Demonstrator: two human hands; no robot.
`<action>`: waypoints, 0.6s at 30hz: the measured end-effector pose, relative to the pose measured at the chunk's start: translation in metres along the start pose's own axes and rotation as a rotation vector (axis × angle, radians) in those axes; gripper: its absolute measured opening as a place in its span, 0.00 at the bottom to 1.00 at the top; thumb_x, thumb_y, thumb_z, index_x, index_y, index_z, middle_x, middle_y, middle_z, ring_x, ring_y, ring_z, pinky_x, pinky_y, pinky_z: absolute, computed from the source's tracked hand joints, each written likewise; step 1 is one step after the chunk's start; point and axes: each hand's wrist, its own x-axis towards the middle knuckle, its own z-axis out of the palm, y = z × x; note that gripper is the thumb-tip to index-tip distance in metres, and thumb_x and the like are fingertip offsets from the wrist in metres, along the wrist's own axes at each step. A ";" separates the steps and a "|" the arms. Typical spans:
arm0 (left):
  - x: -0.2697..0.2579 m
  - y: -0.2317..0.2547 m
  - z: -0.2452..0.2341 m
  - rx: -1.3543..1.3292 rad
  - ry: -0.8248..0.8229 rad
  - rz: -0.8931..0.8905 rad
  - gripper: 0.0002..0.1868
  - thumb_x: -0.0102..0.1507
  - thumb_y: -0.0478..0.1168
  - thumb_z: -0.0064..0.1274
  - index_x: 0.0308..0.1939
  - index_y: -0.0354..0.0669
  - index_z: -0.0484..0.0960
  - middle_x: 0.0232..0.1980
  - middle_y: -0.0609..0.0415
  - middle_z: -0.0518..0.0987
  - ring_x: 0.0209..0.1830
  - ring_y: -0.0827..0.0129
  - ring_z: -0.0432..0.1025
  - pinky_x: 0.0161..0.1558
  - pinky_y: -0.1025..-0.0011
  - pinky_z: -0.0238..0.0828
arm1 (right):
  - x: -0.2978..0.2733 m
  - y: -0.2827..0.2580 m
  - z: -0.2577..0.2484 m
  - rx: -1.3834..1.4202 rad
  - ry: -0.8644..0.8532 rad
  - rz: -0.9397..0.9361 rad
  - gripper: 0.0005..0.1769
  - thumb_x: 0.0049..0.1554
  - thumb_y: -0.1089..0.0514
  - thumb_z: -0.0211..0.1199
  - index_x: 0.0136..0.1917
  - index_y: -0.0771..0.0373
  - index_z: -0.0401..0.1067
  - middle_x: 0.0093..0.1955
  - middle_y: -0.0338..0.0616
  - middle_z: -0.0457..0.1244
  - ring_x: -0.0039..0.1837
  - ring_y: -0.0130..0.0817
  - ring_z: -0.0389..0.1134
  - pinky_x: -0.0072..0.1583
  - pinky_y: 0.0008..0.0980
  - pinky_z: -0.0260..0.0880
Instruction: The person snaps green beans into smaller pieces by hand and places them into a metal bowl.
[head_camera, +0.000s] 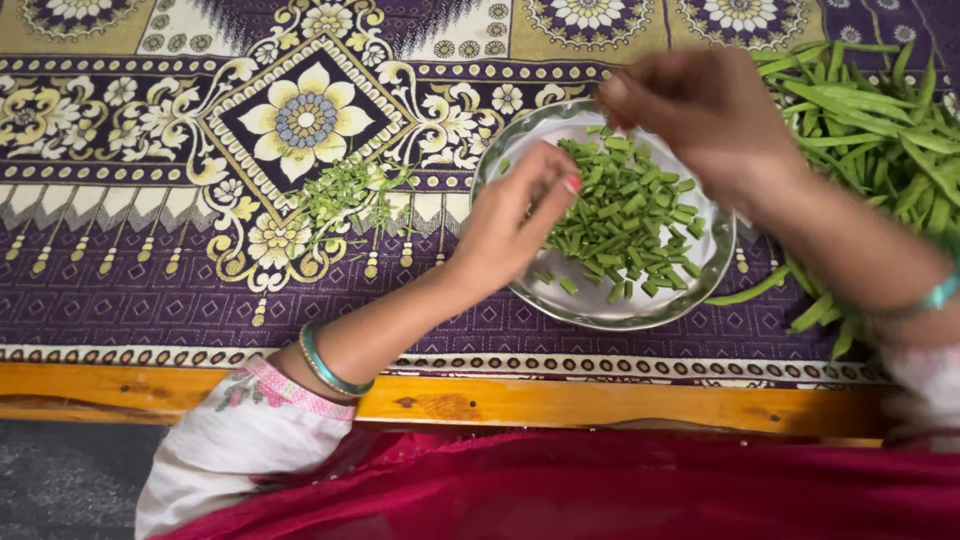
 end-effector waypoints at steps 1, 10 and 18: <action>0.000 0.005 0.000 -0.002 -0.004 -0.001 0.07 0.73 0.40 0.43 0.50 0.43 0.73 0.35 0.56 0.79 0.27 0.76 0.73 0.27 0.75 0.66 | 0.017 -0.007 0.000 -0.134 0.012 0.013 0.16 0.64 0.50 0.64 0.57 0.64 0.78 0.46 0.44 0.71 0.48 0.33 0.71 0.51 0.35 0.70; -0.007 0.022 -0.004 0.799 -0.158 0.520 0.12 0.61 0.37 0.55 0.49 0.48 0.79 0.39 0.61 0.83 0.38 0.69 0.78 0.36 0.69 0.74 | 0.144 -0.040 0.157 0.257 -0.371 -0.198 0.26 0.46 0.70 0.58 0.58 0.63 0.75 0.46 0.44 0.75 0.49 0.25 0.76 0.50 0.25 0.74; -0.003 0.007 -0.015 0.755 -0.056 0.475 0.20 0.56 0.32 0.56 0.53 0.43 0.80 0.40 0.58 0.83 0.43 0.67 0.77 0.41 0.68 0.77 | 0.122 -0.027 0.134 0.117 -0.420 -0.396 0.17 0.58 0.61 0.67 0.59 0.67 0.77 0.52 0.47 0.72 0.54 0.31 0.75 0.60 0.30 0.75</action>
